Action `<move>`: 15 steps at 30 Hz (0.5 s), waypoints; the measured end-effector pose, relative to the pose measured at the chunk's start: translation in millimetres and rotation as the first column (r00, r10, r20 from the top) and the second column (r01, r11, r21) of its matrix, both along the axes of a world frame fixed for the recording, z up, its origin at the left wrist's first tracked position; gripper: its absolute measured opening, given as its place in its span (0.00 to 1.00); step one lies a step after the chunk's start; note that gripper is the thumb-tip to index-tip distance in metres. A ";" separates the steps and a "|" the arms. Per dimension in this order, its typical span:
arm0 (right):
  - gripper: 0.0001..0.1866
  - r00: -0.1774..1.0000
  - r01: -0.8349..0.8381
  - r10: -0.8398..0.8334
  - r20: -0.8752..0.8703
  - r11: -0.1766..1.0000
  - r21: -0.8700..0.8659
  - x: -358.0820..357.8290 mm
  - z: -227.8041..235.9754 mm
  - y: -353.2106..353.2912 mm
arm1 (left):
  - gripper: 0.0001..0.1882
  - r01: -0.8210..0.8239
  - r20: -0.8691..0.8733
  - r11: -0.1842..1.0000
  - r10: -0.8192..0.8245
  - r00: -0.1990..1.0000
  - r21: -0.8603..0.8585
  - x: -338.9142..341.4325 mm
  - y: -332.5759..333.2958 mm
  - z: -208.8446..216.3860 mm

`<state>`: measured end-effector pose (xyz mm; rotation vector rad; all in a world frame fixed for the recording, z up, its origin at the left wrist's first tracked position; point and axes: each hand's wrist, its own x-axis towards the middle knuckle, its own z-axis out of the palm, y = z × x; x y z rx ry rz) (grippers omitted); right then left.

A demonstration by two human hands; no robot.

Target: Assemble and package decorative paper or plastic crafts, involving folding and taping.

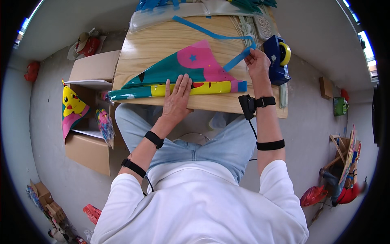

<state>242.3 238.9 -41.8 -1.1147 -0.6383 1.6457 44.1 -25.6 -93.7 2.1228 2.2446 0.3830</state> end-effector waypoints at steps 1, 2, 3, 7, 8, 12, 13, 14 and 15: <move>0.11 0.977 0.019 -0.029 0.209 0.998 0.051 3.8 2.2 2.5 | 0.64 0.008 0.012 1.000 -0.008 1.000 0.011 0.2 0.3 -0.3; 0.11 0.911 0.026 -0.067 0.407 0.994 0.106 5.6 3.3 4.0 | 0.64 0.000 0.004 1.000 0.000 1.000 0.002 -0.1 0.6 -0.5; 0.11 0.911 0.025 -0.067 0.408 0.994 0.107 7.4 2.9 2.5 | 0.64 0.000 0.012 1.000 0.000 1.000 0.003 -0.2 0.3 -0.8; 0.14 0.198 -0.331 -0.527 0.826 0.757 0.563 8.9 -4.5 -34.5 | 0.65 0.006 0.018 1.000 -0.007 1.000 0.021 -0.3 0.6 -2.4; 0.15 0.222 -0.514 -0.557 0.800 0.630 0.581 6.2 -6.4 -49.1 | 0.65 0.000 0.013 1.000 0.000 1.000 0.012 -0.3 0.9 -2.7; 0.16 0.235 -0.826 -0.446 0.863 0.376 0.419 -26.9 -23.4 -126.4 | 0.65 -0.003 0.002 1.000 0.003 1.000 -0.004 -0.6 1.0 -3.3; 0.16 0.217 -0.833 -0.422 0.880 0.391 0.392 -35.0 -27.7 -140.2 | 0.65 0.003 0.000 1.000 -0.003 1.000 -0.005 -0.9 0.8 -3.3; 0.21 0.214 -0.872 -0.452 0.866 0.311 0.378 -42.9 -32.4 -151.9 | 0.65 -0.010 -0.010 1.000 0.010 1.000 -0.027 -1.2 0.6 -3.3; 0.25 0.214 -0.905 -0.479 0.851 0.230 0.358 -47.3 -36.4 -160.1 | 0.65 -0.008 -0.015 1.000 0.007 1.000 -0.023 -1.3 0.1 -3.3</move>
